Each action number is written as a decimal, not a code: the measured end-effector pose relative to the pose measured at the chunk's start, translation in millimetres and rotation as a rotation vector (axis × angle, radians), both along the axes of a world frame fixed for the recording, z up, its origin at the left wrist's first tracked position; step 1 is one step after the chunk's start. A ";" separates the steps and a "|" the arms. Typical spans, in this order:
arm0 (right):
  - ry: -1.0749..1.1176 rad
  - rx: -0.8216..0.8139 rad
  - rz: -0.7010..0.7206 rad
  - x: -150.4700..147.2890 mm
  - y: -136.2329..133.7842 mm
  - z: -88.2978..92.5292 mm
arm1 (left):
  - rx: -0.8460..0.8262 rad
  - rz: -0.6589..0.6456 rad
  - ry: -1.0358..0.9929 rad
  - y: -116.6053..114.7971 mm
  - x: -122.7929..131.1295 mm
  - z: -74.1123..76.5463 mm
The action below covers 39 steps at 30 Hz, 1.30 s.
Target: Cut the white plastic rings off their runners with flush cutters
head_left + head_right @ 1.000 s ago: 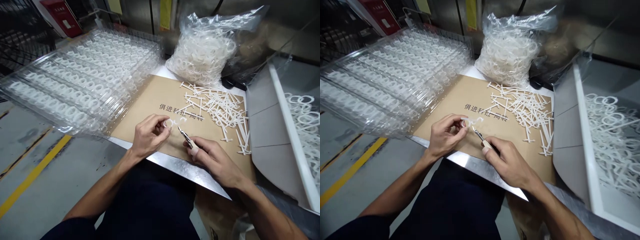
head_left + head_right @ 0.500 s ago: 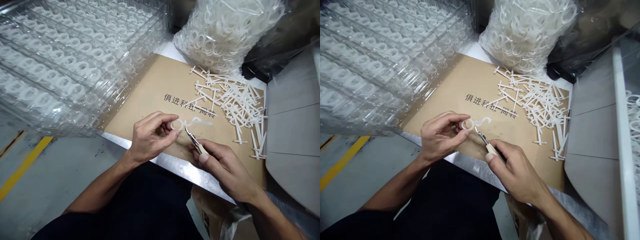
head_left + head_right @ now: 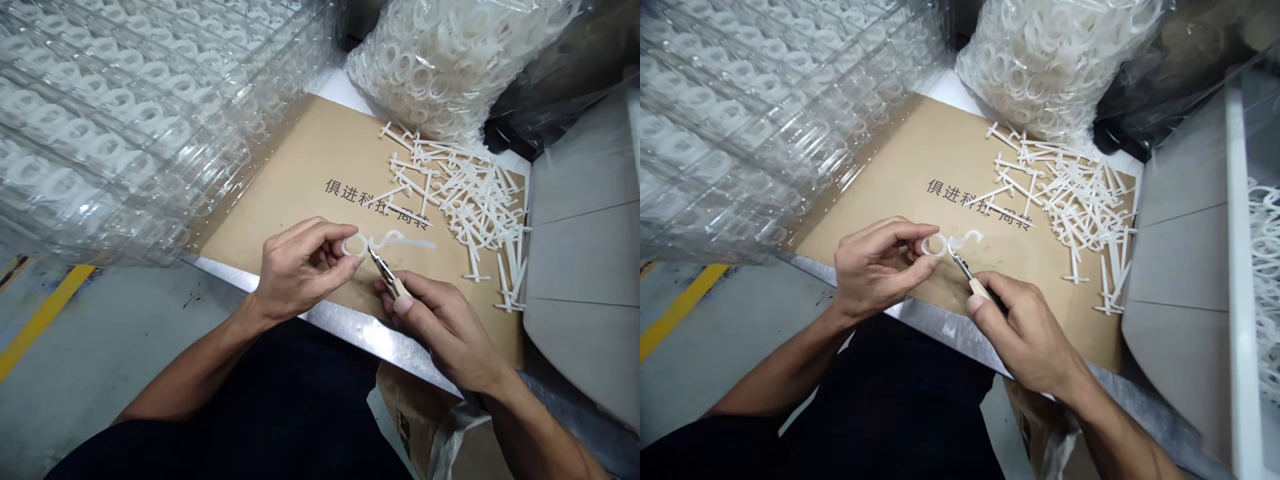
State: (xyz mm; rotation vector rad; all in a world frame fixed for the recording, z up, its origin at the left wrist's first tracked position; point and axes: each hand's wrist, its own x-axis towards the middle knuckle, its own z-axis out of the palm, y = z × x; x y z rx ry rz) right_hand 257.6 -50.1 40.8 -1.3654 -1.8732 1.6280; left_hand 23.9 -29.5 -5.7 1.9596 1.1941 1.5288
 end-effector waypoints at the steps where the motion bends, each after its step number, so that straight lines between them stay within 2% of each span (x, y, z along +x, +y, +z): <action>1: 0.001 -0.004 -0.002 0.3 -0.2 -0.4 | -0.003 0.000 0.001 0.0 0.2 0.1; 27: -0.010 -0.028 -0.037 1.2 -0.8 -1.1 | 0.007 -0.003 0.023 -1.6 0.4 -1.6; 39: -0.022 0.010 -0.056 1.1 -3.0 -2.4 | -0.035 -0.060 -0.001 0.3 -0.7 -0.7</action>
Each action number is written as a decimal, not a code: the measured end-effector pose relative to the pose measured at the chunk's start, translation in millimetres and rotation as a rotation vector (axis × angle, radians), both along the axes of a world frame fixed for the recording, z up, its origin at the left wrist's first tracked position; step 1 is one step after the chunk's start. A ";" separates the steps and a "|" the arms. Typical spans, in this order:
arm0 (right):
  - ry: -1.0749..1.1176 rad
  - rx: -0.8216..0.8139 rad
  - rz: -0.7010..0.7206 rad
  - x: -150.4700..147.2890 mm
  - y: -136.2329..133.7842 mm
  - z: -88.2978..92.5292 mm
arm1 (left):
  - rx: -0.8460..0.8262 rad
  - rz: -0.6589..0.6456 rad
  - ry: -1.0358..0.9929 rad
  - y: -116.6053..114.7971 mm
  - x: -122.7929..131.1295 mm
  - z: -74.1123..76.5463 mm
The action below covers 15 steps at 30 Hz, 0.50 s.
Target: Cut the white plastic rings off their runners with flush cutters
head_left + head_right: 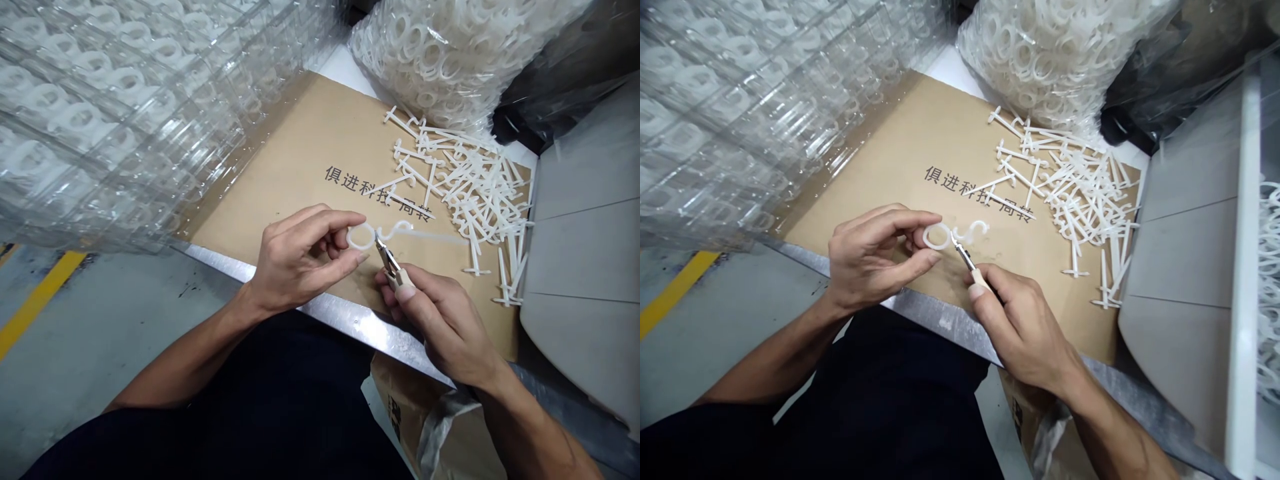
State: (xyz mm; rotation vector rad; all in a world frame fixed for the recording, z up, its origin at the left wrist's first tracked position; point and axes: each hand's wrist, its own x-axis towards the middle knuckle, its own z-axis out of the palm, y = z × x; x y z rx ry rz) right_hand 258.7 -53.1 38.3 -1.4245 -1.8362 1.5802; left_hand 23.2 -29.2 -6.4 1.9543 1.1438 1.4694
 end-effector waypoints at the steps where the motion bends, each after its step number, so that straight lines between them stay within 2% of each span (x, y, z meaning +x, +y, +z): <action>1: 0.012 -0.010 -0.015 0.0 -0.2 -0.4 | -0.014 -0.012 -0.014 0.0 -0.1 -0.3; 15: 0.069 -0.066 -0.078 -1.1 -2.2 -2.4 | -0.083 0.017 -0.016 -0.1 -0.4 -2.4</action>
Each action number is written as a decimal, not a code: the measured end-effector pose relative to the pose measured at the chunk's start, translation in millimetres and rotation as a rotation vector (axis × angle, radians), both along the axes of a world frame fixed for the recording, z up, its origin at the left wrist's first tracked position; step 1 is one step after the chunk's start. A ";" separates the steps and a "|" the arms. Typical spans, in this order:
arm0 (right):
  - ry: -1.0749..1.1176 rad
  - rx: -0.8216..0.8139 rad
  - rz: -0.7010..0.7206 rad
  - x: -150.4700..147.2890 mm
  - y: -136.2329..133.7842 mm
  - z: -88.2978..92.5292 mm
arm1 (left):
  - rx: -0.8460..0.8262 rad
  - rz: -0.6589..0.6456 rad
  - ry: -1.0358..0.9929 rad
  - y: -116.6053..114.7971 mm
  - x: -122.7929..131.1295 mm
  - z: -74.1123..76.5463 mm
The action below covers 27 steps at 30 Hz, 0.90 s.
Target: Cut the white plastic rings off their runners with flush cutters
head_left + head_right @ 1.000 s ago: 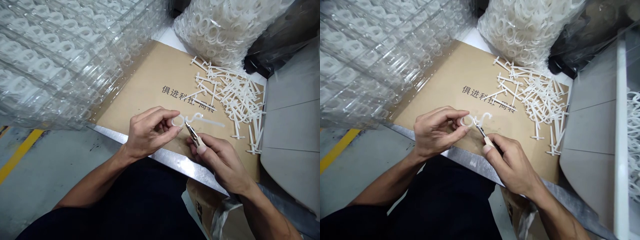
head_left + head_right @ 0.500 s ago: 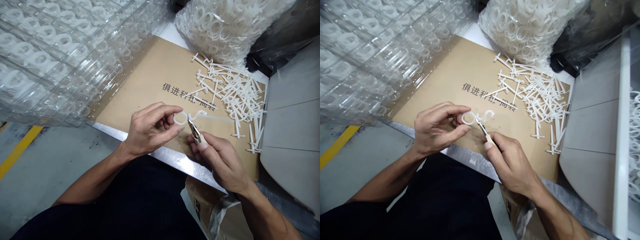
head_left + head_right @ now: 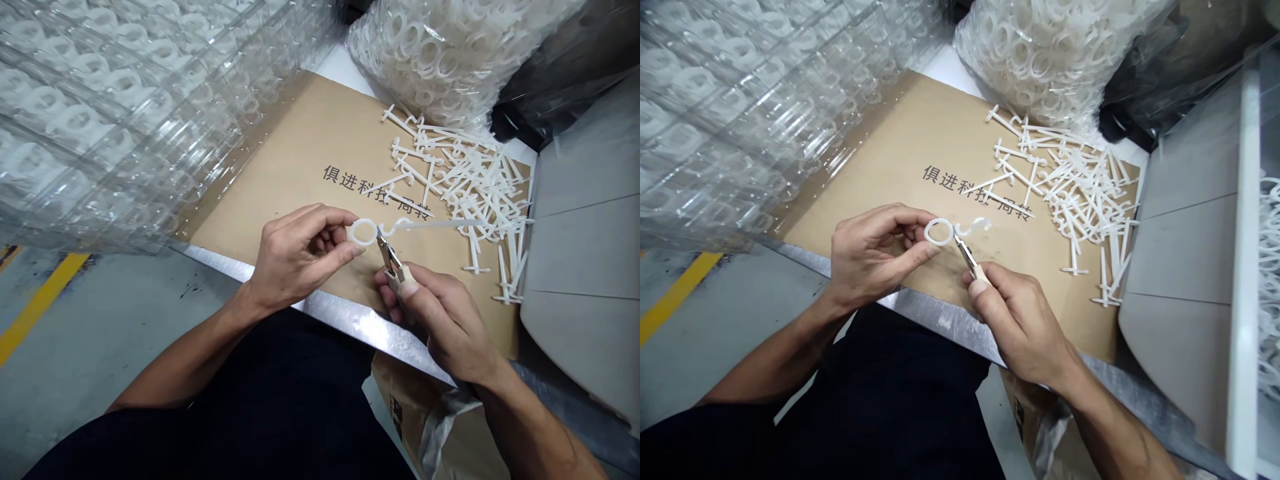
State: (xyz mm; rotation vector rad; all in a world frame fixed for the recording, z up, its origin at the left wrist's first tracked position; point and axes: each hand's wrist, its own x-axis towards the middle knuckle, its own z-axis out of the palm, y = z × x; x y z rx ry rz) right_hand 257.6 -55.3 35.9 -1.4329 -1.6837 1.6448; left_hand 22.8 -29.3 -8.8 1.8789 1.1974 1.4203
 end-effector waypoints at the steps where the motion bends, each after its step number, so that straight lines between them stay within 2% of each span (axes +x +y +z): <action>1: 0.003 -0.002 -0.006 -0.3 -0.3 0.3 | 0.000 -0.003 -0.003 -0.1 -0.1 -0.1; 12: 0.005 -0.046 -0.014 -2.2 -0.1 5.4 | -0.040 -0.028 0.049 1.1 -0.7 1.2; 20: -0.059 0.043 0.095 -2.9 1.3 6.6 | -0.026 -0.048 0.095 2.8 -0.9 2.5; 27: -0.112 0.099 0.110 -4.4 0.1 3.6 | 0.001 -0.025 0.113 3.4 -0.5 1.9</action>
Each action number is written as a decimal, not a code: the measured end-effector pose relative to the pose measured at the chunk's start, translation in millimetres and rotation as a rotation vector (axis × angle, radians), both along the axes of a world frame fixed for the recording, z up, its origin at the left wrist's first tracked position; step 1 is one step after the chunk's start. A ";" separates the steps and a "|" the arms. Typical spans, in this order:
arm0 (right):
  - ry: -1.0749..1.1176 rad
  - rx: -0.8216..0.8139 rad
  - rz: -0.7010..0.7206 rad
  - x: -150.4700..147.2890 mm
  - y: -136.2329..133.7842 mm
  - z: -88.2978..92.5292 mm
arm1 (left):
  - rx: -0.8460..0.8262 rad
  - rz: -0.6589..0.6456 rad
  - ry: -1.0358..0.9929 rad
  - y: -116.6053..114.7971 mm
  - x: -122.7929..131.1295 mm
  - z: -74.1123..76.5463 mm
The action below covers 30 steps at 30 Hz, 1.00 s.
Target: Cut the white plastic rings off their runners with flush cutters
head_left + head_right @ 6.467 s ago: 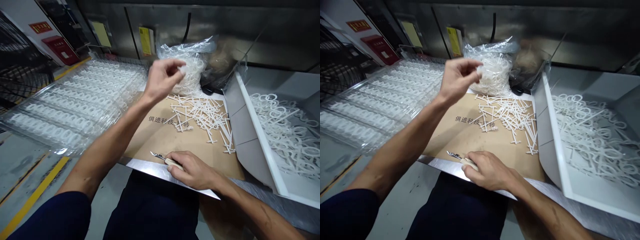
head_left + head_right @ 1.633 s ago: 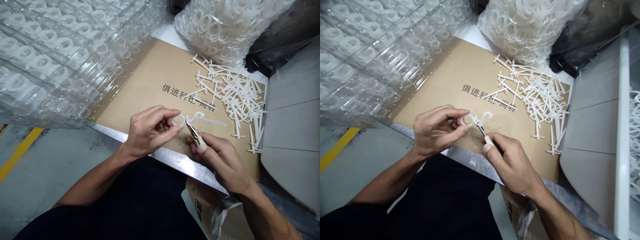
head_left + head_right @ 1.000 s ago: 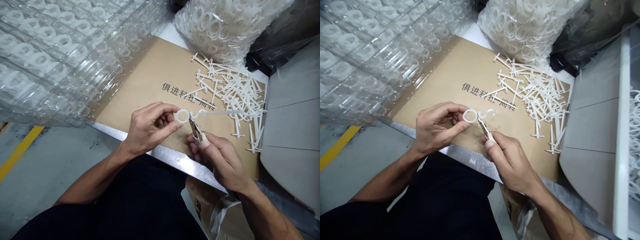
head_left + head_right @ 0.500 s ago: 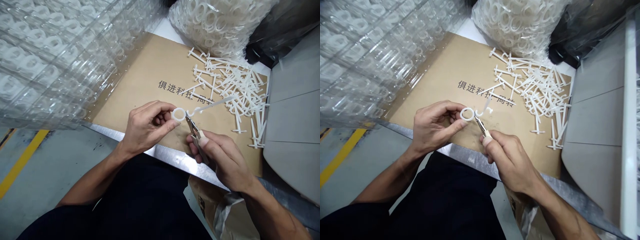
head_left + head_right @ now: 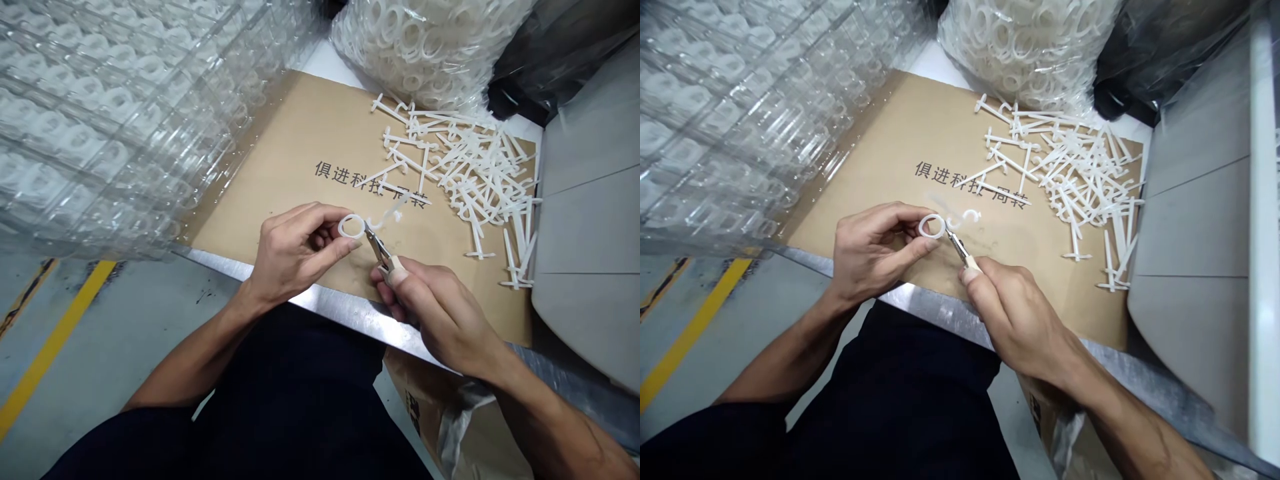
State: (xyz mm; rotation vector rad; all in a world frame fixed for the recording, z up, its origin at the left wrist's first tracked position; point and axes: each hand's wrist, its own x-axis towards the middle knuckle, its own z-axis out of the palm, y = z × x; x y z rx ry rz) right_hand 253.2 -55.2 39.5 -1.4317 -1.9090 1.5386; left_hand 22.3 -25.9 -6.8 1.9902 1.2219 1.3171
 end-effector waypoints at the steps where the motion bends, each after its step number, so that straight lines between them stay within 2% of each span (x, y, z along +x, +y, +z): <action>1: -0.002 0.000 -0.006 -0.5 -0.1 -0.6 | -0.001 0.001 -0.002 0.0 -0.2 -0.3; 5: 0.017 -0.034 -0.032 -1.5 0.6 -2.6 | -0.011 0.010 -0.032 -0.5 -0.9 -3.2; 11: 0.179 -0.174 -0.140 -0.5 3.8 -5.0 | -0.051 0.041 -0.069 -2.4 -1.7 -9.8; 17: 0.196 -0.189 -0.151 0.3 2.8 -6.8 | -0.016 0.049 -0.075 -1.8 -2.7 -10.4; 23: 0.324 -0.202 -0.256 1.9 2.0 -11.8 | 0.033 0.062 -0.061 -1.7 -2.4 -6.2; 30: 0.417 -0.210 -0.296 0.0 2.4 -9.8 | 0.057 0.074 -0.054 -1.8 -1.2 -3.7</action>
